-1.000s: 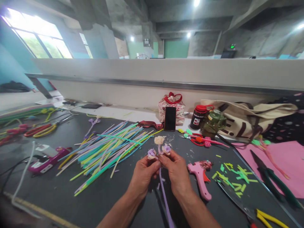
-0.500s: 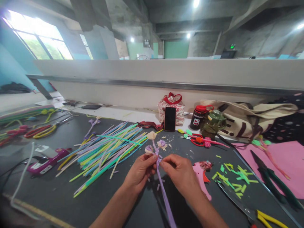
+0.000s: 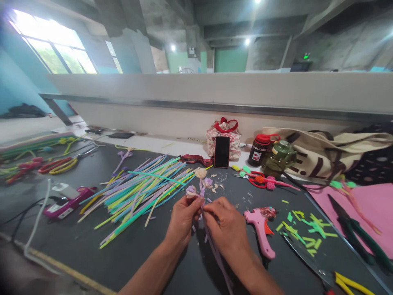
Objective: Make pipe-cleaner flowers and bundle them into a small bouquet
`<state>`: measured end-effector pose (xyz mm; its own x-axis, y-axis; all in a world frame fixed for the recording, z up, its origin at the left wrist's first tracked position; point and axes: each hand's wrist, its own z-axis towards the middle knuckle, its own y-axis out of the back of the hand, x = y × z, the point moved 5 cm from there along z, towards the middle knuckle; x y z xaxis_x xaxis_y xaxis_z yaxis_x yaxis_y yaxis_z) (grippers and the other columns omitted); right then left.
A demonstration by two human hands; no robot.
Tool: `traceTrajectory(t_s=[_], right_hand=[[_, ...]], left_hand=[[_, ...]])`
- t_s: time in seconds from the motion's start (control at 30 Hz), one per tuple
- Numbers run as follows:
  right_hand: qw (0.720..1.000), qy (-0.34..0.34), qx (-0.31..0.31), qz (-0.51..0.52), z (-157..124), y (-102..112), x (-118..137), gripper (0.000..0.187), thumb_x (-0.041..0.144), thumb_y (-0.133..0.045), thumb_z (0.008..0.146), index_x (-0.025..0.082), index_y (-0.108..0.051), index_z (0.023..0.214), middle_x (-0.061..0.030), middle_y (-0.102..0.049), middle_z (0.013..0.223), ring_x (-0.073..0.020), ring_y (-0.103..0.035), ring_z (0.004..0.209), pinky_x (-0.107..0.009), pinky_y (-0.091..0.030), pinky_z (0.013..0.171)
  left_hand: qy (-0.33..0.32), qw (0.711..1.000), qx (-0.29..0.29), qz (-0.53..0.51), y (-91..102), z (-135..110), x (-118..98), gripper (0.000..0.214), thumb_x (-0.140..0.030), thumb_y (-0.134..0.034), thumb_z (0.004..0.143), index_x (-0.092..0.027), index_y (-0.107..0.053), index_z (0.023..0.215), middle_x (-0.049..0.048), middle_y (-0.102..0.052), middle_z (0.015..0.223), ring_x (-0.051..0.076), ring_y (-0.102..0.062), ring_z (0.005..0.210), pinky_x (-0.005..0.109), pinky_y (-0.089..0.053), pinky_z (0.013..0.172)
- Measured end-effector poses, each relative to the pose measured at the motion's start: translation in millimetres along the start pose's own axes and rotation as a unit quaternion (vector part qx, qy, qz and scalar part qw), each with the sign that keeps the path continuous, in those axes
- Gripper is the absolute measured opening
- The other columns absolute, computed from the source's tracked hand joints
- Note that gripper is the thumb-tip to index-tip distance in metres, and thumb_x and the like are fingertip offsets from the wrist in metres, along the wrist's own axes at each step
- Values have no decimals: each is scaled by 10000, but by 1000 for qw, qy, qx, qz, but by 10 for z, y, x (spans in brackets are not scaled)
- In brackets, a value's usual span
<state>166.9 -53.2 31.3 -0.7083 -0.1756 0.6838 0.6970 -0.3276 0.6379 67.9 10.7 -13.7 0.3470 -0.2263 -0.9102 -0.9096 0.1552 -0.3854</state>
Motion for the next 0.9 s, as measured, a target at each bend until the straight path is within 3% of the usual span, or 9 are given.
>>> traceTrajectory(t_s=[0.17,0.37,0.43,0.53,0.63,0.9], right_hand=[[994,-96,11,53,66,35,-75,113,248,-543,734,218,-651,722,2,-638,682,-163,-572,645,-254,-402,595],[978,-138,58,143,105,-60,-152,110,243,-558,688,197,-656,671,14,-614,632,-147,-534,607,-243,-380,565],[959,-176,76,210,106,-107,-188,91,255,-590,659,181,-642,659,24,-595,578,-126,-512,544,-232,-369,529],[905,-249,94,332,96,-178,-223,158,282,-669,586,173,-578,655,56,-543,494,-86,-464,439,-203,-324,450],[870,-295,117,378,93,-232,-232,242,304,-700,547,179,-543,680,75,-514,464,-64,-423,376,-178,-259,390],[916,-233,110,309,201,-148,-189,188,289,-645,578,176,-505,522,75,-439,443,-62,-368,421,-198,-267,431]], left_hand=[[-2,1000,-11,-11,-8,12,-24,271,-331,-713,561,-131,-555,652,-61,-488,501,39,-363,421,170,-279,427],[-10,1000,-17,-11,-15,-7,-62,285,-345,-721,538,-132,-572,655,-44,-519,547,53,-408,445,173,-319,427],[-19,1000,-17,-10,-20,-20,-73,272,-339,-715,549,-133,-571,654,-49,-511,535,48,-392,427,172,-314,417],[-37,999,-16,-16,-30,-49,-90,231,-309,-701,578,-137,-577,670,-60,-503,527,40,-370,422,170,-317,427],[-42,998,-18,-35,-35,-70,-88,201,-279,-693,595,-142,-592,701,-61,-512,545,40,-378,444,169,-332,458],[-15,998,-27,-63,-28,-60,-80,229,-271,-727,536,-134,-599,669,-53,-517,526,47,-398,446,175,-310,445]])
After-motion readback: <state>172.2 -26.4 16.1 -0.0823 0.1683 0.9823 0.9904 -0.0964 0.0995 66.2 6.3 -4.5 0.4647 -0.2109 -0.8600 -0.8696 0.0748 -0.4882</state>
